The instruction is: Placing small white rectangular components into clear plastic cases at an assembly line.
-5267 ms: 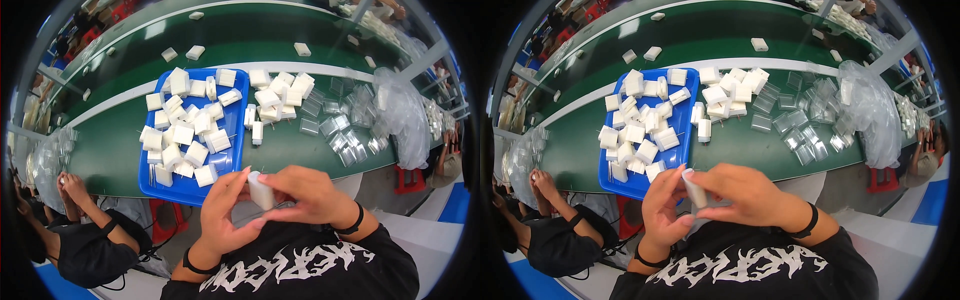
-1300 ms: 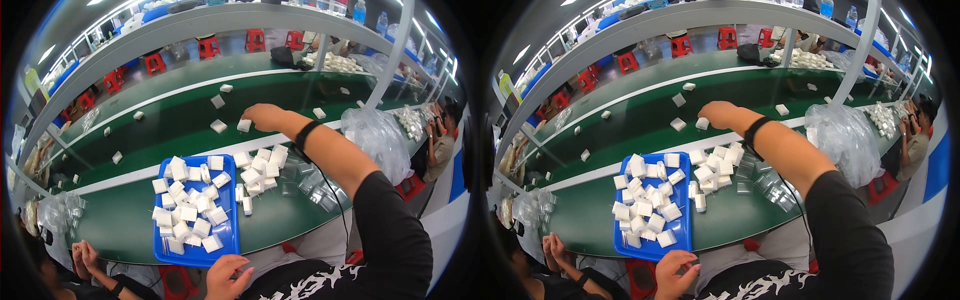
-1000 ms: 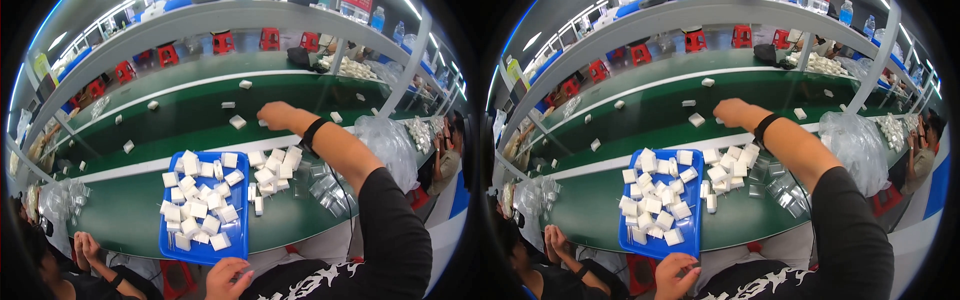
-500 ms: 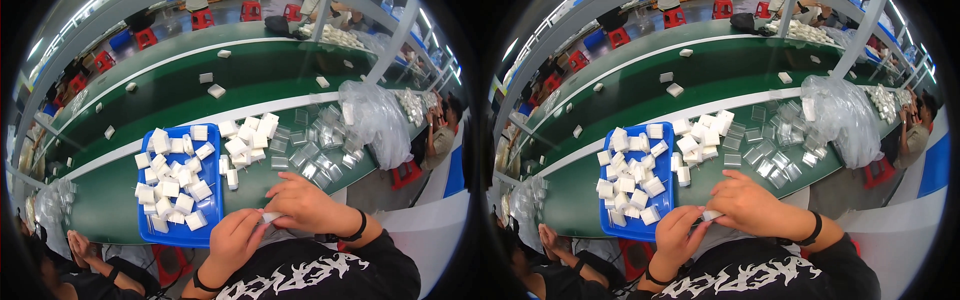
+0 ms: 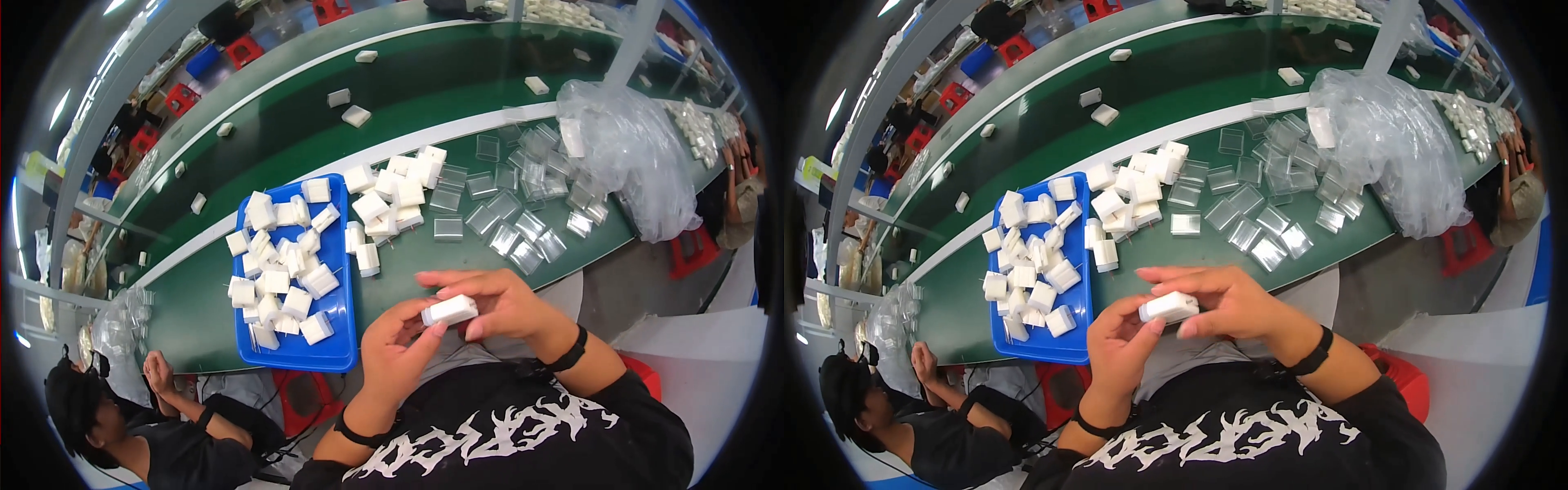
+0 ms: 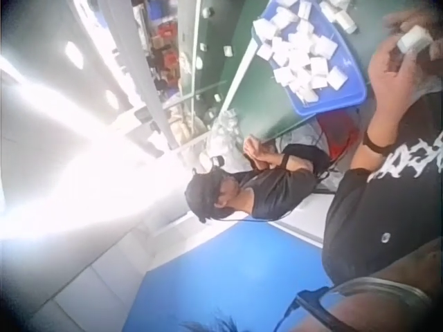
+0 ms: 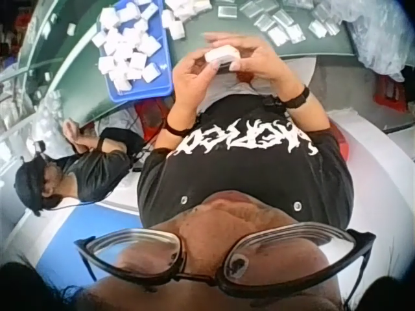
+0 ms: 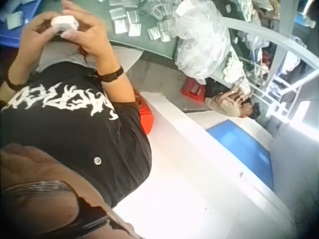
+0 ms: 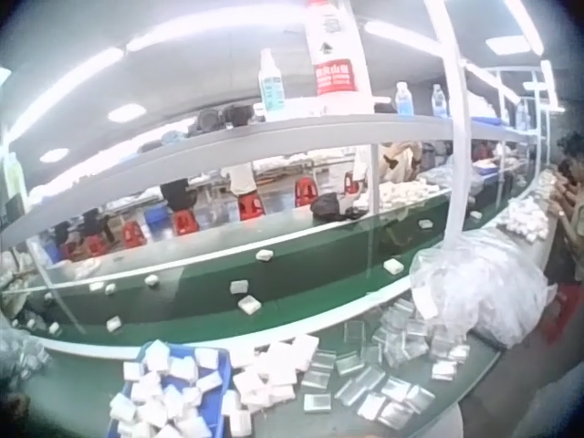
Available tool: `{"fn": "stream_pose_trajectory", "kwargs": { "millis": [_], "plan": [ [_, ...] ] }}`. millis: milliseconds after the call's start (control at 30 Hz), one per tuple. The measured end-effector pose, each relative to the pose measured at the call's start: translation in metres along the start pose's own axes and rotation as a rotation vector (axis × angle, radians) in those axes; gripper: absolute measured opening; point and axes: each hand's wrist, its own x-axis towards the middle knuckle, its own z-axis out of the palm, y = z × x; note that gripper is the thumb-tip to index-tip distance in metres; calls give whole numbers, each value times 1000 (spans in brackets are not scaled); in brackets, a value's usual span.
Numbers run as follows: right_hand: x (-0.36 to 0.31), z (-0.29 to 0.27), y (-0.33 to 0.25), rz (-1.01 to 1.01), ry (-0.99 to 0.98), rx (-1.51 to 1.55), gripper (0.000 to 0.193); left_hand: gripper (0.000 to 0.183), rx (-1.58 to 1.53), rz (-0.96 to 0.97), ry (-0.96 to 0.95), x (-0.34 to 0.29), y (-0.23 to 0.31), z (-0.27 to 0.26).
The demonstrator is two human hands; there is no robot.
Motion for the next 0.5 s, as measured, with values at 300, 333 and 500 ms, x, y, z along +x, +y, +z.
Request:
{"fn": "stream_pose_trajectory", "kwargs": {
  "millis": [300,333,500],
  "plan": [
    [-8,-31,-6,-160,90,-208,37,38,144,-6,-60,28,-13,34],
    [-14,-38,-11,-186,149,-300,35,40,451,52,-10,34,-6,38],
    [-47,-49,-36,-66,423,-668,34,49,1405,347,-68,82,-4,51]
  ]
}}
